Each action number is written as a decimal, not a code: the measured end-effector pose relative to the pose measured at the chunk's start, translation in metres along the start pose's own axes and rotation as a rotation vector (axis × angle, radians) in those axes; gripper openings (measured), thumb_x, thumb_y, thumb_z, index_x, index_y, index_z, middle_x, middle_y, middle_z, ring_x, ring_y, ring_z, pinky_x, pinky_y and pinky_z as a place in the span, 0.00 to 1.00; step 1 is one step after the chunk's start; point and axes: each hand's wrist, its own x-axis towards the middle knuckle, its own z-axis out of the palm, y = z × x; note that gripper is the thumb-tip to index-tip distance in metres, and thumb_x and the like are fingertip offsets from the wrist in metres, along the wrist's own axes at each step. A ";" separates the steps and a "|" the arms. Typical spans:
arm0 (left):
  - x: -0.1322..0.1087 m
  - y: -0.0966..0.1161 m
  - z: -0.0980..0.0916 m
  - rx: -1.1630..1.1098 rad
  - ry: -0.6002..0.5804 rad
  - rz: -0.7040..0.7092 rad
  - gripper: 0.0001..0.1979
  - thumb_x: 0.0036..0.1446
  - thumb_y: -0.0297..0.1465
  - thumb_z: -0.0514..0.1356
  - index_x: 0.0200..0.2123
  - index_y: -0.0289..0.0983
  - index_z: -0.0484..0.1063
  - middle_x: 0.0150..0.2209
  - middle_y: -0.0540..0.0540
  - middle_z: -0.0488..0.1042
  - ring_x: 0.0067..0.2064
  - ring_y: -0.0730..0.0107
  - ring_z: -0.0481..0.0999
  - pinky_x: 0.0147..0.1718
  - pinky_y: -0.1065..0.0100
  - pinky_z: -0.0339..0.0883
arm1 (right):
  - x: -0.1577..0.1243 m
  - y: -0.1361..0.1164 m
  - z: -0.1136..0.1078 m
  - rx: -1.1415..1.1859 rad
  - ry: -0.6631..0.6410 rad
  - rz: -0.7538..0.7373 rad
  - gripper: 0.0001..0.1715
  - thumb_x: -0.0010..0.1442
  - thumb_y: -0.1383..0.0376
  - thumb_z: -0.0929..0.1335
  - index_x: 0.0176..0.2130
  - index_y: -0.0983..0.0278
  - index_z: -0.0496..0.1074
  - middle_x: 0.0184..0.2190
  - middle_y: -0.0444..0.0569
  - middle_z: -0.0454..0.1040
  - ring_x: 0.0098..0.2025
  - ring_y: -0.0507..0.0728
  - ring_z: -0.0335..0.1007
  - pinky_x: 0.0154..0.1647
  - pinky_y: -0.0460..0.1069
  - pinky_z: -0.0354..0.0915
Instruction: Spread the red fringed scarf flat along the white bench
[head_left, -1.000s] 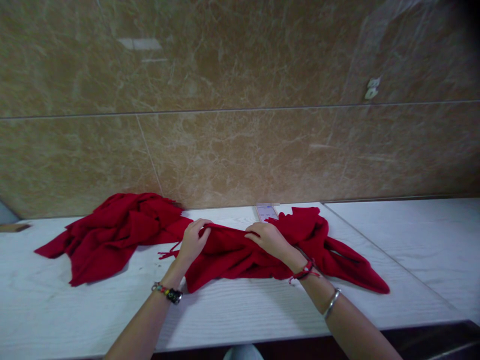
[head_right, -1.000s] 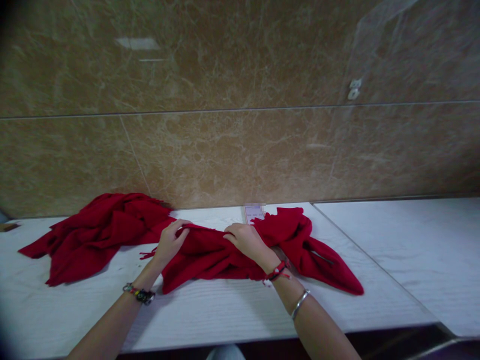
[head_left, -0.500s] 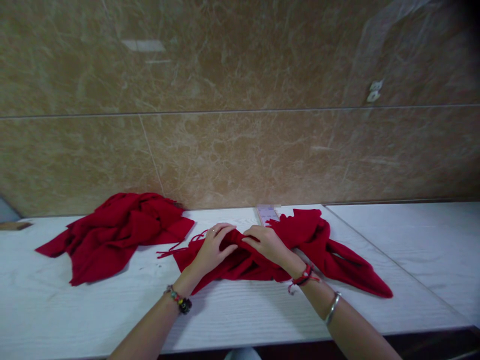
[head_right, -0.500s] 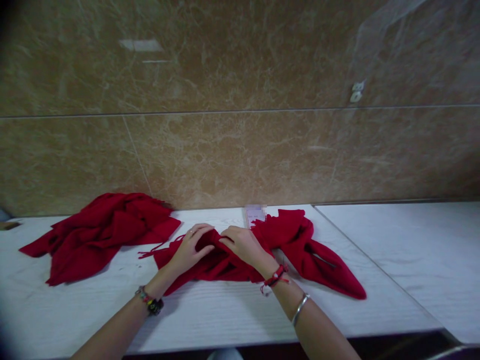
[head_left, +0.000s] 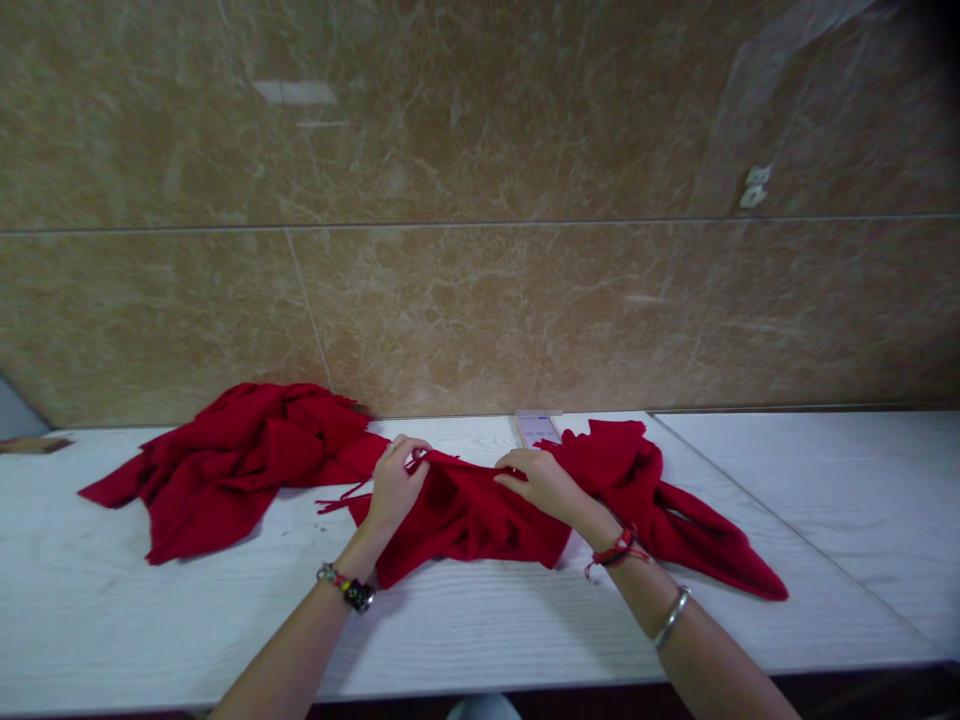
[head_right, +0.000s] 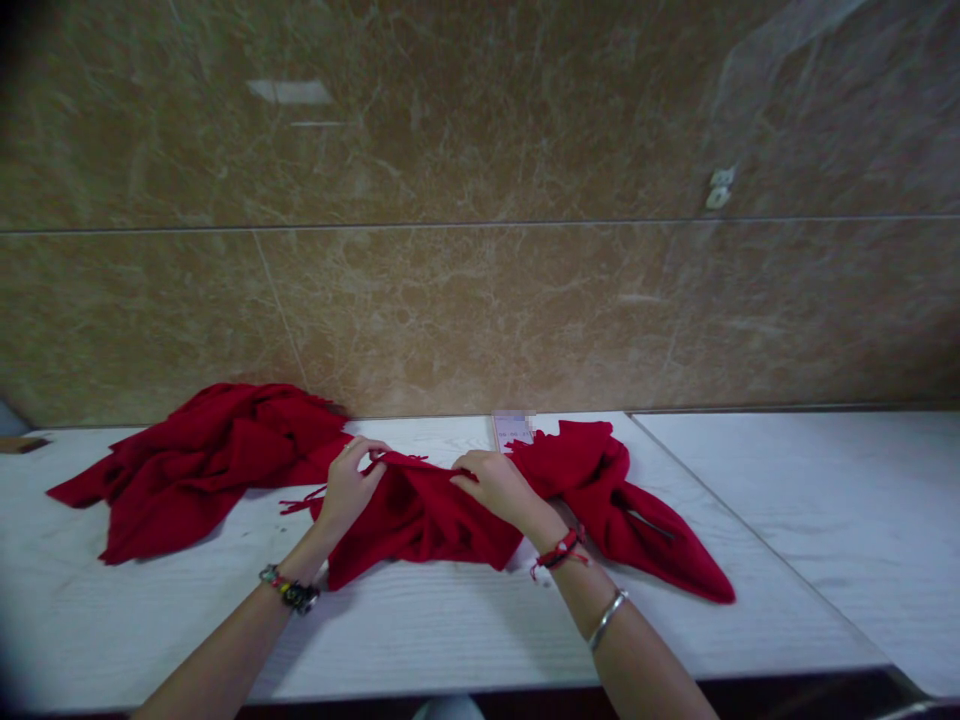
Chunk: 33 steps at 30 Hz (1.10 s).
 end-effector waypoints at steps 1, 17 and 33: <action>0.000 -0.001 0.000 0.025 0.011 0.013 0.06 0.49 0.23 0.52 0.29 0.37 0.67 0.29 0.49 0.66 0.34 0.68 0.67 0.36 0.66 0.62 | 0.000 0.000 0.001 -0.003 0.014 0.002 0.05 0.54 0.69 0.66 0.33 0.65 0.72 0.31 0.50 0.75 0.34 0.54 0.70 0.37 0.48 0.64; 0.001 -0.008 0.002 0.039 0.011 -0.023 0.06 0.55 0.31 0.51 0.32 0.38 0.67 0.32 0.47 0.71 0.36 0.65 0.69 0.39 0.63 0.62 | 0.000 0.001 0.005 -0.075 0.020 0.016 0.05 0.55 0.67 0.66 0.31 0.65 0.72 0.29 0.51 0.75 0.32 0.55 0.70 0.33 0.47 0.64; -0.005 0.007 0.007 0.073 -0.079 0.213 0.08 0.58 0.31 0.51 0.30 0.38 0.69 0.29 0.48 0.72 0.34 0.68 0.68 0.40 0.64 0.59 | 0.000 -0.003 0.003 -0.027 0.068 -0.004 0.04 0.55 0.68 0.66 0.32 0.65 0.72 0.29 0.50 0.75 0.32 0.54 0.70 0.34 0.46 0.64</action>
